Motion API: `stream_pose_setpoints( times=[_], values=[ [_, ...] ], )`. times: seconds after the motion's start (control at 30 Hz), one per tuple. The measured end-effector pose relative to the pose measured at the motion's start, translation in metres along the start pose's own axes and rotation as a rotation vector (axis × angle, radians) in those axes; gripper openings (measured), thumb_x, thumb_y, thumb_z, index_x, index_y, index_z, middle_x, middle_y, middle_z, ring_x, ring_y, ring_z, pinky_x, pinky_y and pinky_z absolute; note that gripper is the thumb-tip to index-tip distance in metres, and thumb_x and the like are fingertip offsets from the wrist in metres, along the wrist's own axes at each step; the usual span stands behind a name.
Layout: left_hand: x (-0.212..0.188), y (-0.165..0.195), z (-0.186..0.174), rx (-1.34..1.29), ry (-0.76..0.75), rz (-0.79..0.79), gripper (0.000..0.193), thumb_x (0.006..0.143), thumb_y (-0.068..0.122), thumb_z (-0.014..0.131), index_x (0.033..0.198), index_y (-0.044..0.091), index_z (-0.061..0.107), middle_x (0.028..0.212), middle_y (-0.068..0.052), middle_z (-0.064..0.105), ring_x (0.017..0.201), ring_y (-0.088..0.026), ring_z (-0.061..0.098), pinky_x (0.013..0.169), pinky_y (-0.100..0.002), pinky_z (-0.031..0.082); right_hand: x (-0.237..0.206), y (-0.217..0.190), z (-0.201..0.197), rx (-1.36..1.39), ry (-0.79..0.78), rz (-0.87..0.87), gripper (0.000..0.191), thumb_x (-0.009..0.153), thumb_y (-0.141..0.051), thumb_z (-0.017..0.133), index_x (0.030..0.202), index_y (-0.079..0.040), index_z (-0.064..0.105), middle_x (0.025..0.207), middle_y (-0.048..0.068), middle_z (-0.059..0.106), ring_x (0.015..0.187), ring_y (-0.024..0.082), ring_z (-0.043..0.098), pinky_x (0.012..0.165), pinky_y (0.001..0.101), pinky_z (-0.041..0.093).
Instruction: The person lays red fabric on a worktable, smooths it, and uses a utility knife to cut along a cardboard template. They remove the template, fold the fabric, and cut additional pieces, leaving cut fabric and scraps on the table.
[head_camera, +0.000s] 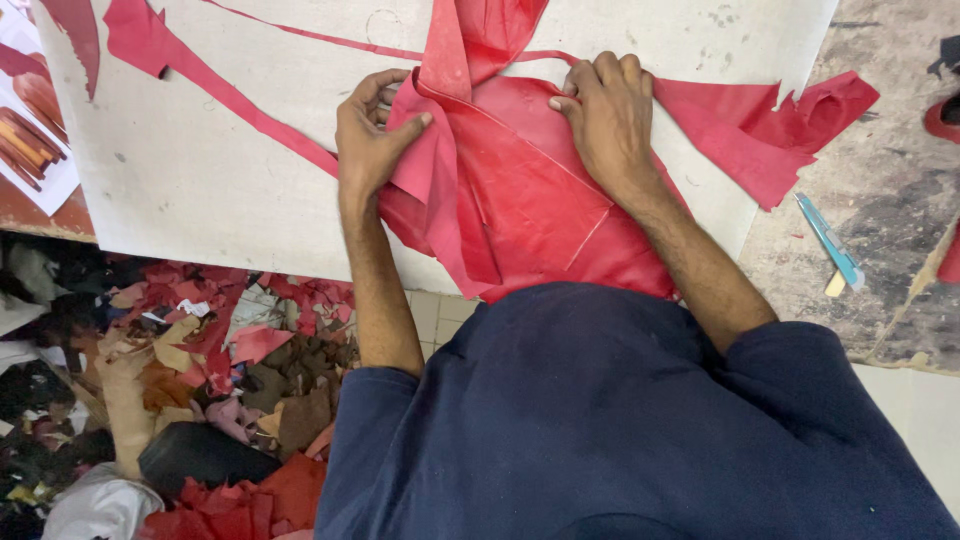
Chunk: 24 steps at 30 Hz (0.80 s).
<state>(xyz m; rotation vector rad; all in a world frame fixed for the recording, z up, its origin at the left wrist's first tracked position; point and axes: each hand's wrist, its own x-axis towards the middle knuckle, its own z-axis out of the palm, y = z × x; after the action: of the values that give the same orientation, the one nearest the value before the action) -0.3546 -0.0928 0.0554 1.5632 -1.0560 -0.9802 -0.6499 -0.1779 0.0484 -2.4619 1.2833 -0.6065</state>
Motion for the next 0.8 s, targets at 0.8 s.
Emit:
stream_pose_setpoints(
  times=[0.8],
  values=[
    [-0.014,0.004,0.055,0.457,0.361,0.117,0.027,0.077,0.011,0.088,0.095,0.002,0.07,0.093,-0.012,0.067,0.091,-0.032,0.063,0.082,-0.043,0.049,-0.043,-0.021,0.0,-0.128,0.124,-0.511,0.023,0.096,-0.007,0.073,0.118,-0.006,0.075,0.105,0.002,0.068,0.097,0.019,0.062,0.083,0.0342,0.05]
  ],
)
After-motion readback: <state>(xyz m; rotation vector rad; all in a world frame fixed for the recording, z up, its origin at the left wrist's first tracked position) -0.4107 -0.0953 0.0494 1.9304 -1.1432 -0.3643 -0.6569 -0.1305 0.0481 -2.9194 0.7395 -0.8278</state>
